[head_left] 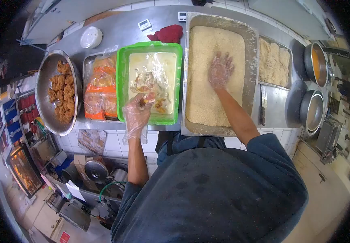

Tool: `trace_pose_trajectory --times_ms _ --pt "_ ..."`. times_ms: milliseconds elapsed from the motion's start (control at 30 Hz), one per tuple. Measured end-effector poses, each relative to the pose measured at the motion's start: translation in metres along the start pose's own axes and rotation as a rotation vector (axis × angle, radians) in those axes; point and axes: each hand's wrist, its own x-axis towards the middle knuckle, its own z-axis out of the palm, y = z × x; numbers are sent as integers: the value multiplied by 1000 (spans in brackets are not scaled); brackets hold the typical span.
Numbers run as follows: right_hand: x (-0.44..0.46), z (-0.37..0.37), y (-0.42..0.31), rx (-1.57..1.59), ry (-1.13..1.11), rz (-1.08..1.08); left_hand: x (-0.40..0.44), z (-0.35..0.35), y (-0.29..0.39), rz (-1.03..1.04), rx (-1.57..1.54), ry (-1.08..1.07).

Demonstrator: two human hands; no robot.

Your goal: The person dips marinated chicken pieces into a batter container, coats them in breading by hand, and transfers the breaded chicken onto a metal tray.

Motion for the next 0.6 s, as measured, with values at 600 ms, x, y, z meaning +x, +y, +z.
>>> trace_pose_trajectory --times_ms 600 --pt "-47 -16 -10 171 -111 -23 34 -9 -19 -78 33 -82"
